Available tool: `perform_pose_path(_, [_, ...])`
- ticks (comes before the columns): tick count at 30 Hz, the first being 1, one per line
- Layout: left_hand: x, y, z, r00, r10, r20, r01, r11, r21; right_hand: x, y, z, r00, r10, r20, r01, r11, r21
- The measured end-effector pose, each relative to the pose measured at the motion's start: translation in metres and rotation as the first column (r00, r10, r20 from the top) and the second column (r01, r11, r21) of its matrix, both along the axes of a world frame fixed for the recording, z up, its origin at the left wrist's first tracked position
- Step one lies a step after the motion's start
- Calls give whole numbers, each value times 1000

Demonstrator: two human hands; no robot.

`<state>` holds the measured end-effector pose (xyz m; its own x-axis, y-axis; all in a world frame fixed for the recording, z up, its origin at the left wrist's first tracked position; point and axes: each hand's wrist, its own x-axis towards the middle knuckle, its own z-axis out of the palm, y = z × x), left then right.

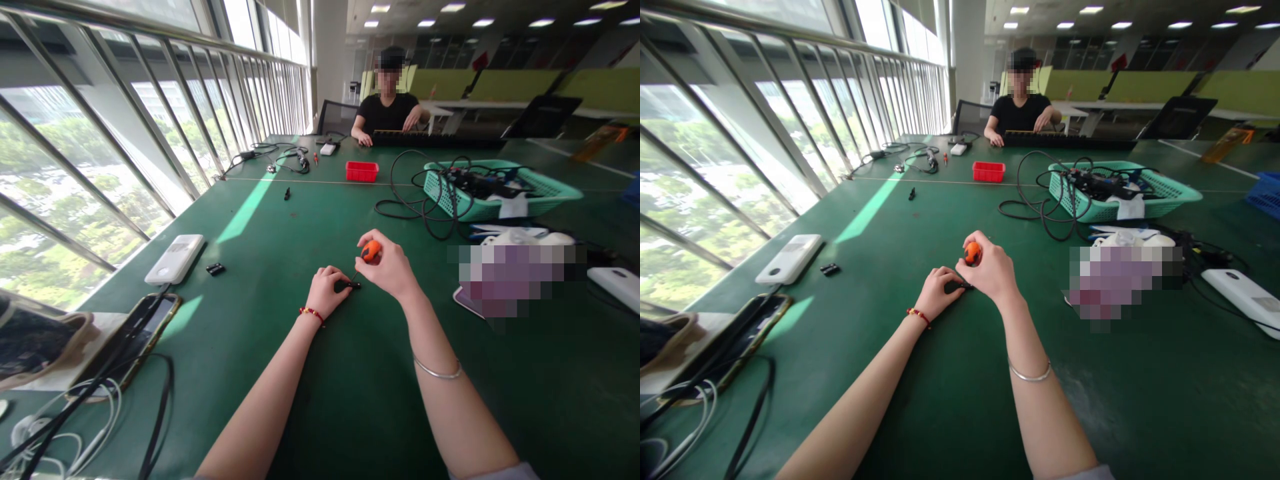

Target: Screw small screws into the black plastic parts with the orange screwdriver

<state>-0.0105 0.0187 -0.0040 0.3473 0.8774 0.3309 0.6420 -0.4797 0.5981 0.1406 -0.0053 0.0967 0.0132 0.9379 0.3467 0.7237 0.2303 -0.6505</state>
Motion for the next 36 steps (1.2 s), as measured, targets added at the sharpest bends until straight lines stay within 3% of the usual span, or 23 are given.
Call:
perform_pose_path(2, [0,0,0,1000,-1,0,1,1000,2,1,0,0,1000,20,-11,-20,1000,-1])
perform_pose_path(7, [0,0,0,1000,-1,0,1,1000,10,0,1,0,998,-64,10,63,998,26])
perform_pose_path(15, [0,0,0,1000,-2,-13,2,1000,4,-1,-1,2,999,52,-9,-51,998,47])
perform_pose_path(22, [0,-1,1,1000,2,1,-2,1000,-1,-2,0,2,995,-91,43,89,994,62])
perform_pose_path(28, [1,0,2,1000,-1,-10,1,1000,-3,-2,-2,3,999,24,49,-24,1000,7])
perform_pose_path(36, [0,-1,2,1000,2,-5,-2,1000,-5,-5,-1,2,995,-80,65,77,996,53])
